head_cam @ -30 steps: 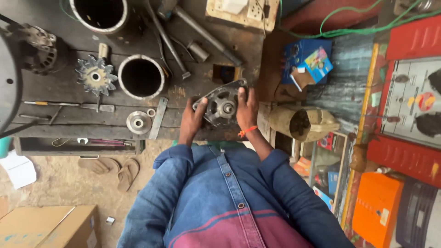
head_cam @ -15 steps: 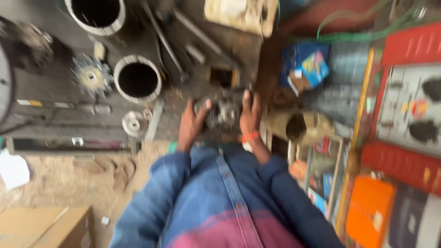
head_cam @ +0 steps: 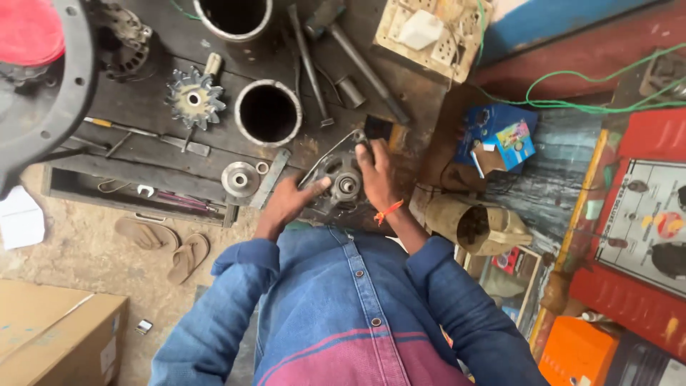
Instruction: Disassembling, inspecting, and reassembling a motorcycle alternator or starter motor component on a workbench.
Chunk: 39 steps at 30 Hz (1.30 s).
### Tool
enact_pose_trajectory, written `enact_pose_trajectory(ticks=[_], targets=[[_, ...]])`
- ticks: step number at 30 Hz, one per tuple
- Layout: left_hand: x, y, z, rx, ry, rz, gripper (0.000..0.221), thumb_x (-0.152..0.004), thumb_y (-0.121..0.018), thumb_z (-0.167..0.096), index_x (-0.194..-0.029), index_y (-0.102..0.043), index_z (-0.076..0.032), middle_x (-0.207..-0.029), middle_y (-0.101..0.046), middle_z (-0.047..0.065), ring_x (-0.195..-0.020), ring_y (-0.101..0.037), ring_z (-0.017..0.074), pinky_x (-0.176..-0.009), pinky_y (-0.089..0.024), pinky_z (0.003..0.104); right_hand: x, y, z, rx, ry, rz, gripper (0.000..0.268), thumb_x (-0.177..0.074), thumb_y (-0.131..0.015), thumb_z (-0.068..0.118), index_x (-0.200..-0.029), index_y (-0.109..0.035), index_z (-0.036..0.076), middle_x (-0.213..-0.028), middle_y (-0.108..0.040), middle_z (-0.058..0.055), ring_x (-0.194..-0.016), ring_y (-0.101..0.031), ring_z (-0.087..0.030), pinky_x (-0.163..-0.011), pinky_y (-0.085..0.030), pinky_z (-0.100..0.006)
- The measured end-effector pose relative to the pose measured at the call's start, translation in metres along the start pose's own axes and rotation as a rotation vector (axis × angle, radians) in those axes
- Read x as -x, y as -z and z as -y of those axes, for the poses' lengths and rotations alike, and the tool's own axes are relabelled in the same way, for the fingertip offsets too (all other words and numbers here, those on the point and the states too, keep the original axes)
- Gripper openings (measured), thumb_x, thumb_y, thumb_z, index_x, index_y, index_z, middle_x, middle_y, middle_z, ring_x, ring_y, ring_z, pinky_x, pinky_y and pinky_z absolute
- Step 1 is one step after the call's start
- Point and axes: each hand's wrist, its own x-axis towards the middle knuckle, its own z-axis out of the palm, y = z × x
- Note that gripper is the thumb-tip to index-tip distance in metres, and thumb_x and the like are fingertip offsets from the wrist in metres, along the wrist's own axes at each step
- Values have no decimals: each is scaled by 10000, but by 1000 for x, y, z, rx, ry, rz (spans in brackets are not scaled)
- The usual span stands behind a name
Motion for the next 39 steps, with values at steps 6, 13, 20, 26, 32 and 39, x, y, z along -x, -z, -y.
enact_pose_trajectory(ticks=[6, 13, 20, 26, 32, 39], targets=[[13, -5, 32, 395, -125, -193, 653, -783, -767, -477, -1175, -715, 42, -934, -776, 159, -760, -714, 199, -687, -563, 331, -34, -2, 21, -62, 19, 170, 284, -1081, -567, 270, -983, -641, 13, -891, -610, -140, -816, -617, -293, -759, -497, -407], [10, 2, 37, 700, -144, -203, 613, -783, -819, -389, -1168, -667, 63, -979, -763, 135, -827, -736, 191, -732, -584, 312, -120, 4, -65, 560, 217, -112, 382, -896, -764, 327, -1114, -669, 28, -1030, -679, -231, -951, -651, -368, -846, -522, -445], [-1, 3, 43, 503, -199, -301, 613, -783, -812, -472, -1077, -750, 62, -912, -773, 142, -820, -708, 190, -764, -545, 327, -163, 11, -59, 68, -564, 509, 590, -819, -754, 123, -1311, -478, -49, -830, -696, -177, -604, -687, -281, -488, -583, -442], [-5, 1, 36, 540, -94, -284, 676, -728, -823, -507, -1113, -737, 43, -944, -792, 148, -837, -755, 215, -779, -577, 356, -91, 34, -72, -26, -60, 255, 625, -945, -817, 117, -1424, -478, -97, -967, -703, -154, -756, -661, -178, -603, -538, -333], [-9, 4, 30, 396, -90, -332, 737, -737, -810, -539, -1189, -726, 36, -1029, -786, 178, -932, -754, 226, -876, -548, 356, 44, 96, 37, -152, -153, -14, 673, -918, -787, 141, -1496, -470, 8, -973, -660, -51, -743, -604, -109, -609, -508, -223], [-19, -6, 25, 483, -141, -353, 774, -710, -816, -560, -1184, -717, 44, -1047, -787, 176, -966, -766, 241, -882, -557, 361, 99, 116, 77, 151, -529, 172, 724, -894, -814, 69, -1562, -535, 29, -923, -657, -218, -655, -571, -317, -574, -490, -435]])
